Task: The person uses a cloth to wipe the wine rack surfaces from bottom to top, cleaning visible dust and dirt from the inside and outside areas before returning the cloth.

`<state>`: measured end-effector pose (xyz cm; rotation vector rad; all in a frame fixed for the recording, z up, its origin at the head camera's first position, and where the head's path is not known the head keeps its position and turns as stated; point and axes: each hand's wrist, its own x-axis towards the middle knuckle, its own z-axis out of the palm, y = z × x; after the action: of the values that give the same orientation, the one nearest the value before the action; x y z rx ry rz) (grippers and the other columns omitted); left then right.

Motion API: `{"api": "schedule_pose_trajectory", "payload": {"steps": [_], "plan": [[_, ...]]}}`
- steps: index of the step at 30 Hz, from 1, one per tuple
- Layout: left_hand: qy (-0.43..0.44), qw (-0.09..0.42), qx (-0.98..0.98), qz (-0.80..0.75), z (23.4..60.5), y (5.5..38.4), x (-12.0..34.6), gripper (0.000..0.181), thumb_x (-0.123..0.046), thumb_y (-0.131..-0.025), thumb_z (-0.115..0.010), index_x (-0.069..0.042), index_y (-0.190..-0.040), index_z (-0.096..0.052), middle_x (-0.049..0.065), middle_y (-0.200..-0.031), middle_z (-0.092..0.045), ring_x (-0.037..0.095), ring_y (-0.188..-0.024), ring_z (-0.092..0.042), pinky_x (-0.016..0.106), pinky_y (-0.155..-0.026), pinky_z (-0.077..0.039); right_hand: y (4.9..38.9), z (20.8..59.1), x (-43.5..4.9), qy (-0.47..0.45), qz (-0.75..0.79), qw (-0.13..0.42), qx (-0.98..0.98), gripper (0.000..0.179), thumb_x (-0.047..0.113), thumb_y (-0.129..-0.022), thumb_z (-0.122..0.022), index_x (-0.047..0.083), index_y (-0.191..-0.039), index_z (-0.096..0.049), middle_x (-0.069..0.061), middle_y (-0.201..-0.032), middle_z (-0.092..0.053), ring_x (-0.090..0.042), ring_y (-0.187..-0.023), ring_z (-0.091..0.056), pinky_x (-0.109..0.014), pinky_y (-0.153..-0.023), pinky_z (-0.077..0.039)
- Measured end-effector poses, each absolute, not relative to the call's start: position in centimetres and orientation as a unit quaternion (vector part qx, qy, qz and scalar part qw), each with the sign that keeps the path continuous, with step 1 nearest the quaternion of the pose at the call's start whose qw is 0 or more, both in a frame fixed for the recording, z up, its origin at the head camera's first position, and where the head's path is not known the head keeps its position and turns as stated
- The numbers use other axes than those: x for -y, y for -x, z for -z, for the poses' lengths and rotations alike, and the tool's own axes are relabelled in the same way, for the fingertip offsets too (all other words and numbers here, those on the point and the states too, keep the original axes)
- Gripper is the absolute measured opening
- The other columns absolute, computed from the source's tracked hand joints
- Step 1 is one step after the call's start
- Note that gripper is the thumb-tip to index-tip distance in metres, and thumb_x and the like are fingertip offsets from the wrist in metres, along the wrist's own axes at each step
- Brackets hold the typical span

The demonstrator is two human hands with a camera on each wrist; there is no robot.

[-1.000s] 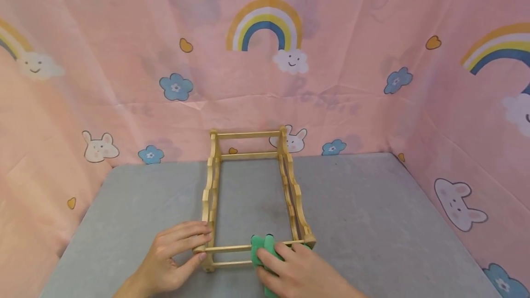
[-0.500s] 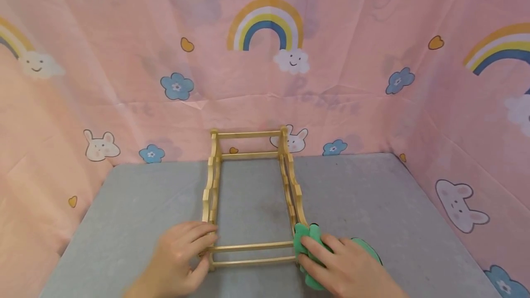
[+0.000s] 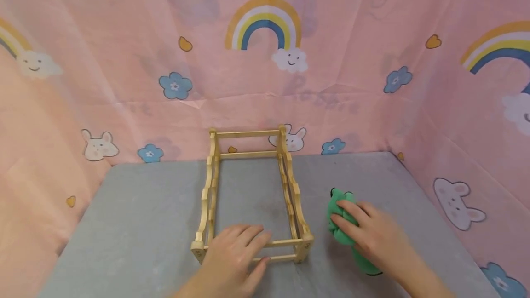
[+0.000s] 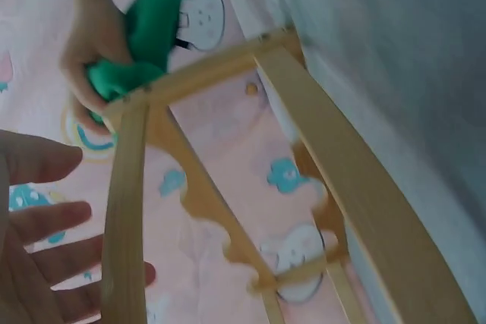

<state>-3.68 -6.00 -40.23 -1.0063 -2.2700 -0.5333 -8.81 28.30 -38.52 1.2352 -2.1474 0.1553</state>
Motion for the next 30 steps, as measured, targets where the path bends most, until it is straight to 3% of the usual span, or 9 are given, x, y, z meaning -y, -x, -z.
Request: {"api": "schedule_pose_trajectory", "payload": {"steps": [3,5,7,8,10,13,17,22,30], "plan": [[0.373,0.302,0.855,0.196,40.3,4.0,4.4,0.037,-0.026,-0.079,-0.084,-0.010,-0.112,-0.075,0.003,-0.102,-0.076,0.018,-0.088,-0.073,0.032,-0.078,-0.062,10.3,39.4,-29.9,-0.450,-0.062,0.322,0.831,0.089,0.004,-0.031,-0.095,0.009,-0.118,-0.075,-0.022,-0.122,-0.067,-0.035,-0.086,-0.064,-0.045,-0.057,-0.059],[0.367,0.294,0.863,0.185,40.3,4.1,3.5,0.039,-0.030,-0.082,-0.083,-0.010,-0.115,-0.075,0.002,-0.103,-0.075,0.016,-0.089,-0.073,0.031,-0.077,-0.062,11.1,40.0,-30.7,-0.434,-0.068,0.326,0.837,0.059,0.011,-0.062,-0.094,0.009,-0.117,-0.076,-0.022,-0.122,-0.066,-0.035,-0.085,-0.063,-0.046,-0.057,-0.058],[0.367,0.278,0.871,0.174,40.3,4.1,2.5,0.042,-0.034,-0.085,-0.083,-0.011,-0.119,-0.075,0.003,-0.106,-0.075,0.016,-0.091,-0.073,0.029,-0.076,-0.062,11.8,40.4,-31.1,-0.425,-0.077,0.329,0.840,0.034,0.021,-0.085,-0.078,0.009,-0.117,-0.076,-0.023,-0.122,-0.066,-0.036,-0.084,-0.062,-0.046,-0.055,-0.057],[0.367,0.268,0.875,0.167,40.3,4.1,2.0,0.043,-0.037,-0.087,-0.082,-0.012,-0.121,-0.075,0.003,-0.107,-0.075,0.016,-0.091,-0.073,0.028,-0.076,-0.061,12.0,40.6,-31.3,-0.419,-0.078,0.331,0.842,0.029,0.029,-0.097,-0.067,0.009,-0.116,-0.076,-0.022,-0.122,-0.066,-0.035,-0.084,-0.062,-0.045,-0.054,-0.057],[0.365,0.244,0.885,0.155,40.2,4.0,1.0,0.046,-0.041,-0.089,-0.081,-0.014,-0.125,-0.074,0.003,-0.108,-0.075,0.014,-0.090,-0.072,0.025,-0.072,-0.059,12.2,40.7,-31.4,-0.405,-0.078,0.334,0.847,0.051,0.042,-0.110,-0.037,0.010,-0.115,-0.077,-0.021,-0.122,-0.066,-0.035,-0.087,-0.063,-0.046,-0.053,-0.057],[0.354,0.210,0.901,0.134,40.1,4.0,-0.4,0.049,-0.046,-0.091,-0.078,-0.015,-0.128,-0.072,0.001,-0.110,-0.074,0.012,-0.087,-0.069,0.020,-0.065,-0.054,12.4,40.8,-31.3,-0.391,-0.073,0.338,0.853,0.064,0.050,-0.111,-0.027,0.011,-0.112,-0.077,-0.019,-0.121,-0.067,-0.034,-0.090,-0.064,-0.047,-0.053,-0.058],[0.335,0.192,0.916,0.107,40.2,4.4,-2.1,0.046,-0.048,-0.091,-0.077,-0.017,-0.125,-0.072,-0.004,-0.097,-0.071,0.004,-0.068,-0.057,0.015,-0.051,-0.035,12.5,40.7,-31.0,-0.387,-0.070,0.338,0.855,0.065,0.052,-0.111,-0.027,0.011,-0.111,-0.077,-0.018,-0.121,-0.067,-0.032,-0.092,-0.065,-0.044,-0.053,-0.058],[0.310,0.247,0.912,0.104,40.8,5.3,-3.5,0.024,-0.038,-0.085,-0.081,-0.019,-0.098,-0.075,-0.009,-0.065,-0.057,0.001,-0.048,-0.029,0.014,-0.040,-0.013,12.8,40.8,-30.9,-0.390,-0.080,0.334,0.854,0.067,0.052,-0.111,-0.025,0.011,-0.112,-0.078,-0.019,-0.121,-0.067,-0.033,-0.091,-0.065,-0.045,-0.052,-0.058],[0.304,0.329,0.888,0.100,41.5,5.6,-4.0,0.019,-0.025,-0.076,-0.081,-0.021,-0.074,-0.063,-0.012,-0.050,-0.034,0.001,-0.043,-0.013,0.015,-0.037,-0.003,13.0,41.2,-30.8,-0.385,-0.074,0.334,0.857,0.068,0.054,-0.110,-0.025,0.012,-0.110,-0.078,-0.018,-0.119,-0.067,-0.032,-0.089,-0.064,-0.046,-0.053,-0.058]]}}
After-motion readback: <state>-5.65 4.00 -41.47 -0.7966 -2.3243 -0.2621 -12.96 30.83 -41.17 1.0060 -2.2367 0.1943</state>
